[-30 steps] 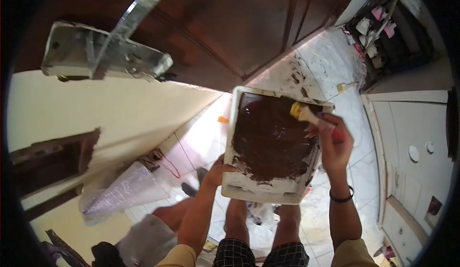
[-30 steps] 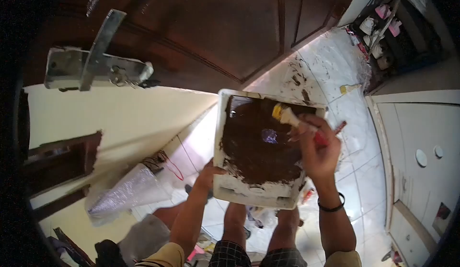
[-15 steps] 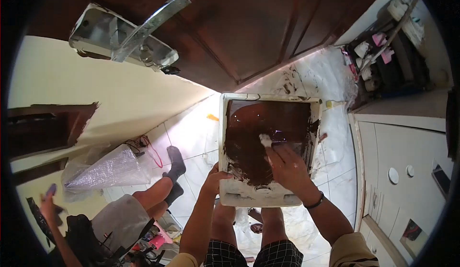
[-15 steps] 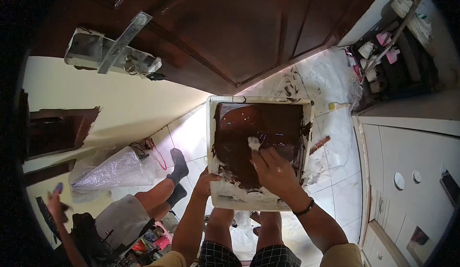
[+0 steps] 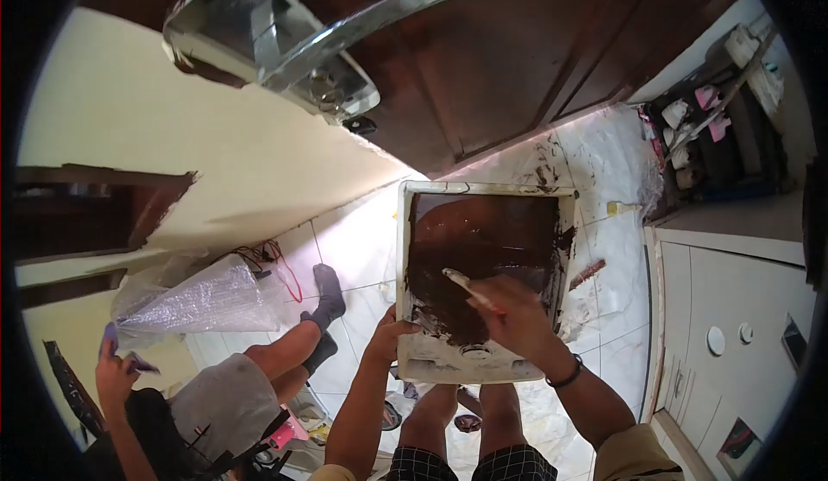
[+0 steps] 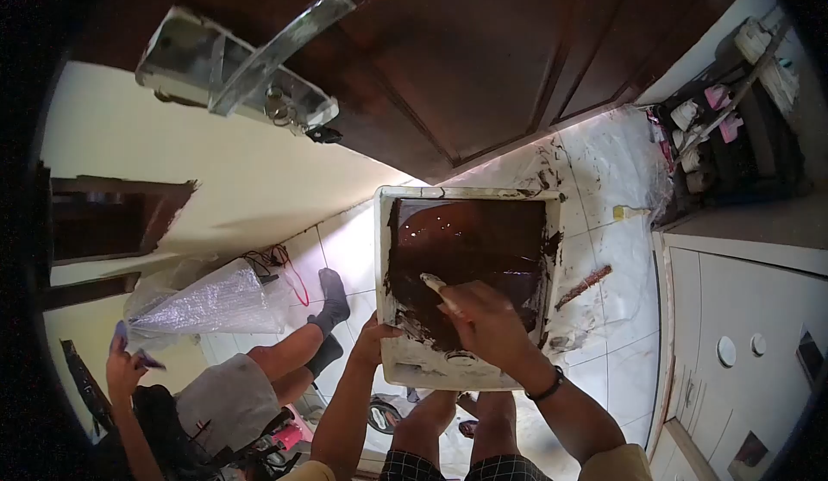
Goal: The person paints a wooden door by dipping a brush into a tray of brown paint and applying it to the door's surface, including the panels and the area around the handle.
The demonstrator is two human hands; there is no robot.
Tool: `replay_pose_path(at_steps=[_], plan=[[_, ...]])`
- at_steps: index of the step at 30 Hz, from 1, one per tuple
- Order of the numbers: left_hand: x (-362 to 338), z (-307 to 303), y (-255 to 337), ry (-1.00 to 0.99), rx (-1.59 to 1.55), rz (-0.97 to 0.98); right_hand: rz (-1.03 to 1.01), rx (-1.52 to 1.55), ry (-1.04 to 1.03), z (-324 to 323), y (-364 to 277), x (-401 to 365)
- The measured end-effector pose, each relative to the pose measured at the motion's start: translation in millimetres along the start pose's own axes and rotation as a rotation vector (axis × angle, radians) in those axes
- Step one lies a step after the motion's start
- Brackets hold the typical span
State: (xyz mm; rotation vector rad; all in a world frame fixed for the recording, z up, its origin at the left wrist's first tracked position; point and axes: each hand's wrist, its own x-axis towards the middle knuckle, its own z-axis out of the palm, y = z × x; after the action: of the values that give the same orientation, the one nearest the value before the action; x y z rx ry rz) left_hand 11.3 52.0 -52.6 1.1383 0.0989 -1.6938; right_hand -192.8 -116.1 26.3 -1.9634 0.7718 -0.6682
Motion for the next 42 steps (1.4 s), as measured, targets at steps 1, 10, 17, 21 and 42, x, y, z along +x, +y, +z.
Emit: replay_pose_path(at_steps=[1,10,17,21,42], plan=[[0,-5,-1,-0.008,-0.005,0.001,0.124,0.121,0.051,-2,3,-6],[21,-52,-21,0.008,-0.009,0.099,-0.105,0.111,0.578,23,41,35],[29,-93,-41,0.034,-0.049,0.140,-0.548,-0.381,0.631,41,82,103],[31,-105,-43,0.076,-0.094,0.156,-0.744,-0.515,0.691,44,91,130],[21,-135,-61,0.079,-0.112,0.143,-1.071,-0.790,0.653,55,123,197]])
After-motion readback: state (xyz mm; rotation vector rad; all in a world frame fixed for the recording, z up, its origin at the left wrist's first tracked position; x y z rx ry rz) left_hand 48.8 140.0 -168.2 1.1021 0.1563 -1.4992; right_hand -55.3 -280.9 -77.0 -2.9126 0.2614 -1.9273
